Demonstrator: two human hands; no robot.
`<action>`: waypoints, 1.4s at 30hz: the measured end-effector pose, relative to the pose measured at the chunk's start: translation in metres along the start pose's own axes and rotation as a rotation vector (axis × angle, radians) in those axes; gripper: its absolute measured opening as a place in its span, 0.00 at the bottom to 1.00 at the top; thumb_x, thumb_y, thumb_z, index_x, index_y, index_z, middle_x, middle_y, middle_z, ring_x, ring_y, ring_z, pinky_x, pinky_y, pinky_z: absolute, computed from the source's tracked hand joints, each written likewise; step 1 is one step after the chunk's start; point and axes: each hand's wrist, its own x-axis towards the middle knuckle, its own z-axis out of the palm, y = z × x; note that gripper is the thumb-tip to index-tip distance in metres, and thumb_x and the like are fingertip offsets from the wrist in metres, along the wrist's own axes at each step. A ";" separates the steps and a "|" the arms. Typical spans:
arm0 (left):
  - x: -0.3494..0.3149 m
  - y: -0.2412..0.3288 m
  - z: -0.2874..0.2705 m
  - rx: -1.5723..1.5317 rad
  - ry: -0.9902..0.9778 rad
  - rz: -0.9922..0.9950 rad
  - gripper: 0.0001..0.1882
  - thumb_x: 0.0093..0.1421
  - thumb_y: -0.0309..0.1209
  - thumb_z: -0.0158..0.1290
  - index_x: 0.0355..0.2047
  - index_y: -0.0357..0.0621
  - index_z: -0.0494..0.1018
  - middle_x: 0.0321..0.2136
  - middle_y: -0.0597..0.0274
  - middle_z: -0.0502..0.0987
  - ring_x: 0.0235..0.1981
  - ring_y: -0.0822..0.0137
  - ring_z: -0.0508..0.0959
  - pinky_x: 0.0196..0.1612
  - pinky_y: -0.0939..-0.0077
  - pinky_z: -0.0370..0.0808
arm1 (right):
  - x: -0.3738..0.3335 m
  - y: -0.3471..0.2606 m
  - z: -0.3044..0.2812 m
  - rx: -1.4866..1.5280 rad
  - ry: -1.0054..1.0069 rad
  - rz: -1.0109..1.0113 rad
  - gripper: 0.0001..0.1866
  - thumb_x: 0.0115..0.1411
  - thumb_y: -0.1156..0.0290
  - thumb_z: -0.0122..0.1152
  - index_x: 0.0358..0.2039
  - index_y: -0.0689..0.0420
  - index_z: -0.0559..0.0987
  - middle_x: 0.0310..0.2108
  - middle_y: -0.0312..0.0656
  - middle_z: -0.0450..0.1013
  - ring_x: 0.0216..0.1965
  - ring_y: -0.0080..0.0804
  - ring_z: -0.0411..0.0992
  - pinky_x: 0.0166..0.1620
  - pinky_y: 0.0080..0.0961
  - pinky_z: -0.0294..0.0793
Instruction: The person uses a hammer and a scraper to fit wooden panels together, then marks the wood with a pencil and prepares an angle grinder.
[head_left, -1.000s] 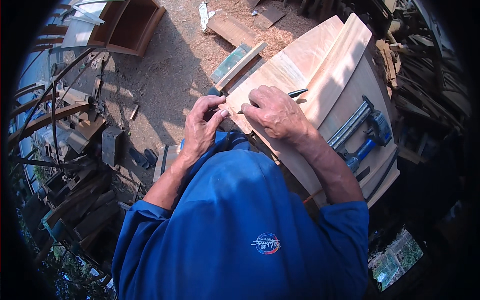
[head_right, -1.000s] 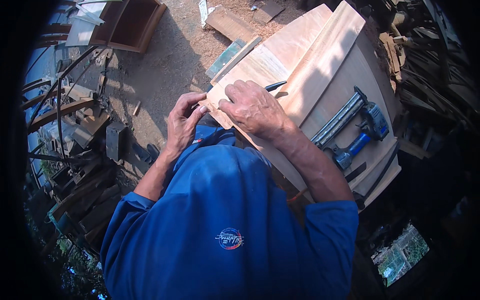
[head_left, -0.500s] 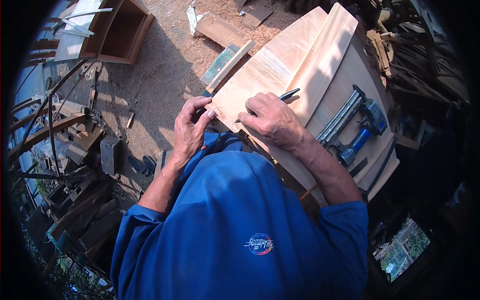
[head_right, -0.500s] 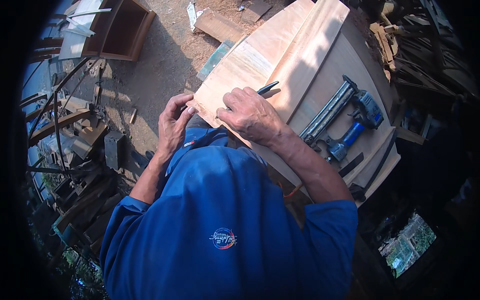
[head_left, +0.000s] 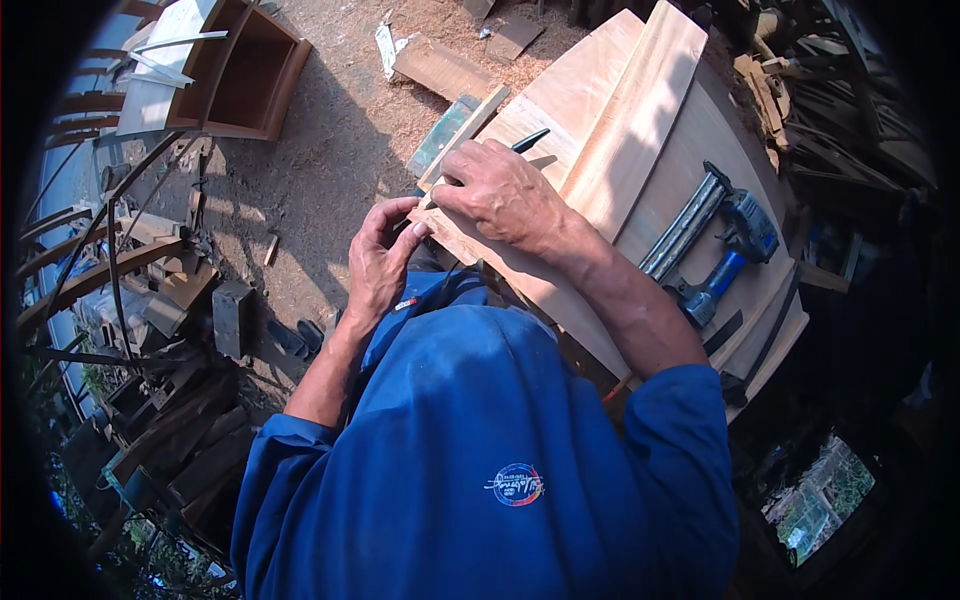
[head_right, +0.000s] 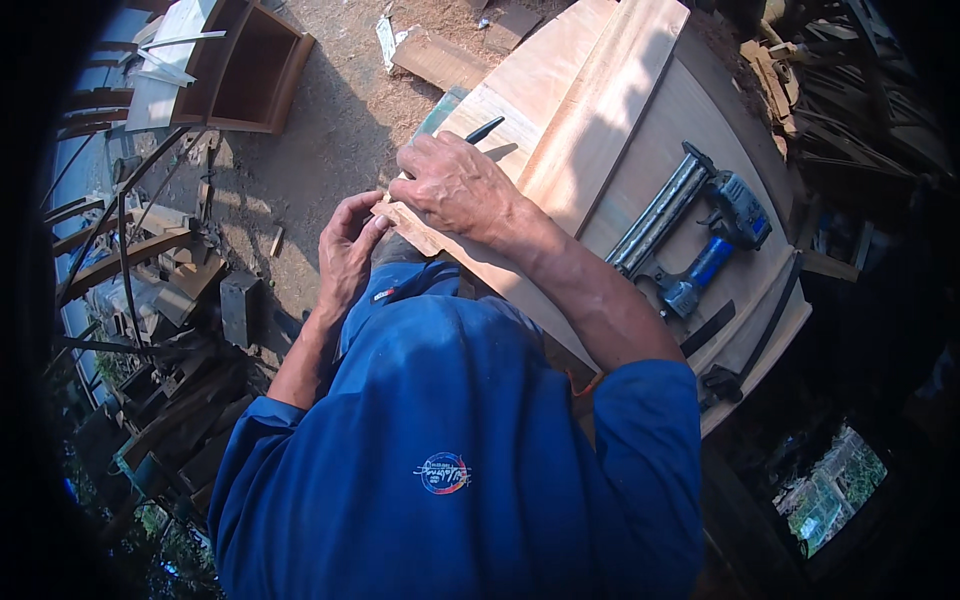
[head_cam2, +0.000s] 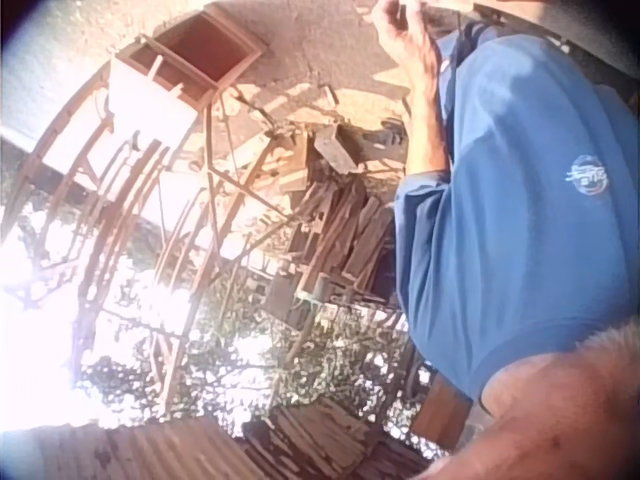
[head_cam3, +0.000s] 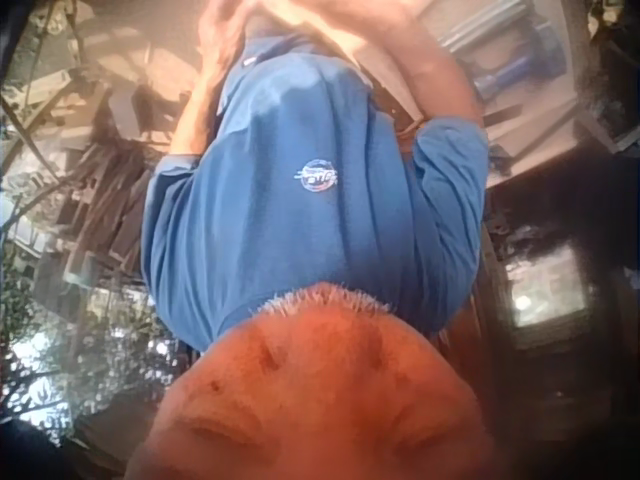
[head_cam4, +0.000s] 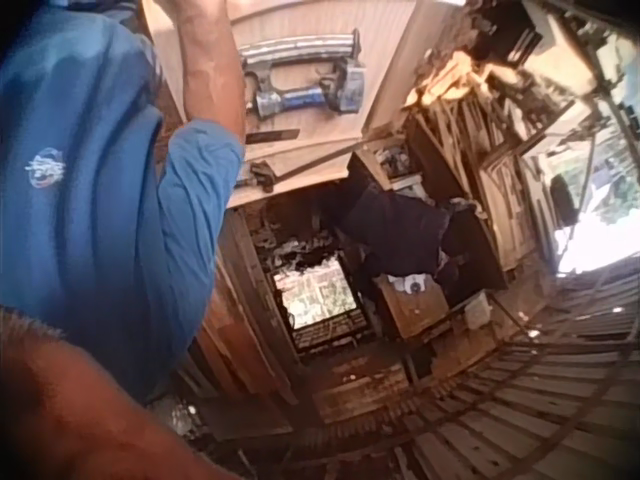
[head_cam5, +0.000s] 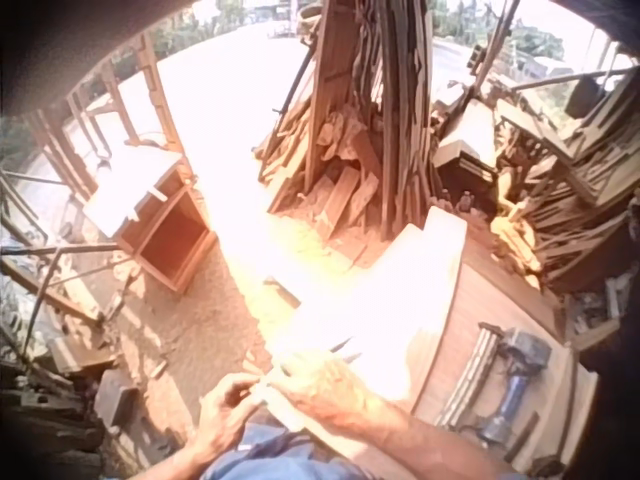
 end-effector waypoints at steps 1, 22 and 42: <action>0.000 -0.001 0.000 0.001 0.004 0.000 0.16 0.65 0.30 0.60 0.51 0.36 0.75 0.45 0.59 0.78 0.47 0.69 0.78 0.54 0.74 0.75 | 0.002 -0.001 0.002 0.002 0.007 0.014 0.07 0.59 0.67 0.56 0.27 0.54 0.77 0.30 0.40 0.69 0.38 0.38 0.72 0.42 0.36 0.72; 0.008 0.010 -0.007 0.133 0.044 -0.052 0.12 0.69 0.33 0.54 0.41 0.35 0.80 0.36 0.62 0.81 0.38 0.74 0.78 0.45 0.79 0.74 | -0.049 -0.029 -0.039 -0.107 -0.261 -0.049 0.06 0.53 0.64 0.60 0.25 0.52 0.75 0.28 0.36 0.66 0.38 0.33 0.70 0.39 0.31 0.71; 0.104 0.040 -0.036 0.817 -0.780 0.121 0.17 0.73 0.38 0.43 0.31 0.38 0.69 0.24 0.62 0.71 0.26 0.70 0.70 0.31 0.72 0.69 | -0.057 -0.013 0.018 -0.551 0.440 1.173 0.12 0.58 0.65 0.53 0.35 0.61 0.78 0.46 0.47 0.67 0.49 0.41 0.67 0.39 0.37 0.75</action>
